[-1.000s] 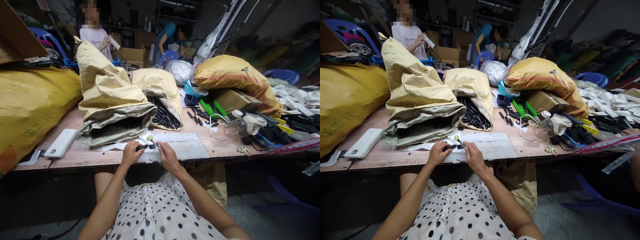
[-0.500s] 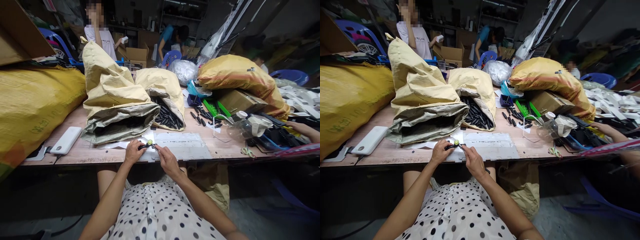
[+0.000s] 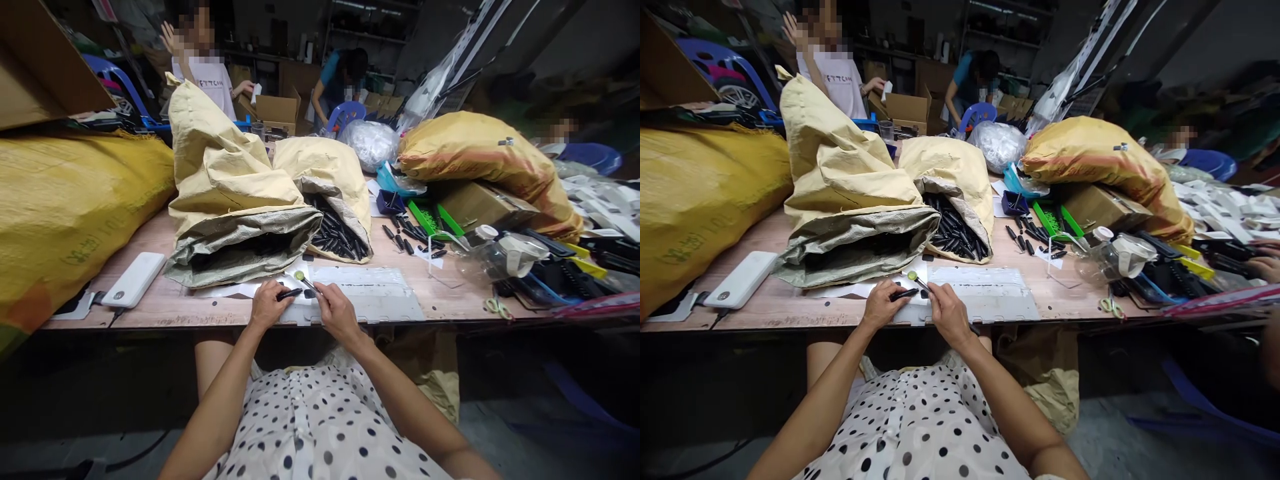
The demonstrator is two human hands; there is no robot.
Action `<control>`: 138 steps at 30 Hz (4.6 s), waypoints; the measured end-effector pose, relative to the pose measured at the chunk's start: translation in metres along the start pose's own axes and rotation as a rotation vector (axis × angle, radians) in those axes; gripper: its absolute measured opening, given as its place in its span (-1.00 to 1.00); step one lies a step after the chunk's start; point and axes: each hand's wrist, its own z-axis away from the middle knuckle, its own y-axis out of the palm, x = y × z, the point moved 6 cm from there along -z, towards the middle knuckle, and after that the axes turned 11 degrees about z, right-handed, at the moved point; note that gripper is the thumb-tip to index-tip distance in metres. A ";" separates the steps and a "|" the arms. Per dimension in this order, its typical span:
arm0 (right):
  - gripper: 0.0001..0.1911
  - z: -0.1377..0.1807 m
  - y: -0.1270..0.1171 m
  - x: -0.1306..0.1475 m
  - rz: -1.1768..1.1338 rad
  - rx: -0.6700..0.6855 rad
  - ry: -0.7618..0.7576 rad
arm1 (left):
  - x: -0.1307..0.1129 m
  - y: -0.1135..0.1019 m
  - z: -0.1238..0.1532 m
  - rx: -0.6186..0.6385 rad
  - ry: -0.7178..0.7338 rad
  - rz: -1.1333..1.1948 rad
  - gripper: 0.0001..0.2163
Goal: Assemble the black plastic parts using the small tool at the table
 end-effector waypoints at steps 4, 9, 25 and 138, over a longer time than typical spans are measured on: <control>-0.66 -0.031 0.007 -0.021 0.231 0.018 -0.012 | -0.001 -0.001 0.001 0.000 0.022 0.006 -0.93; -0.72 -0.050 0.026 -0.034 0.408 0.055 -0.084 | 0.000 -0.001 0.003 0.014 0.042 0.006 -0.92; -0.76 -0.047 0.035 -0.035 0.424 0.052 -0.073 | -0.011 0.039 0.104 0.282 0.171 0.214 -0.74; -0.61 -0.014 0.013 -0.005 -0.140 0.112 -0.015 | 0.005 -0.001 -0.005 -0.030 0.075 -0.034 -0.90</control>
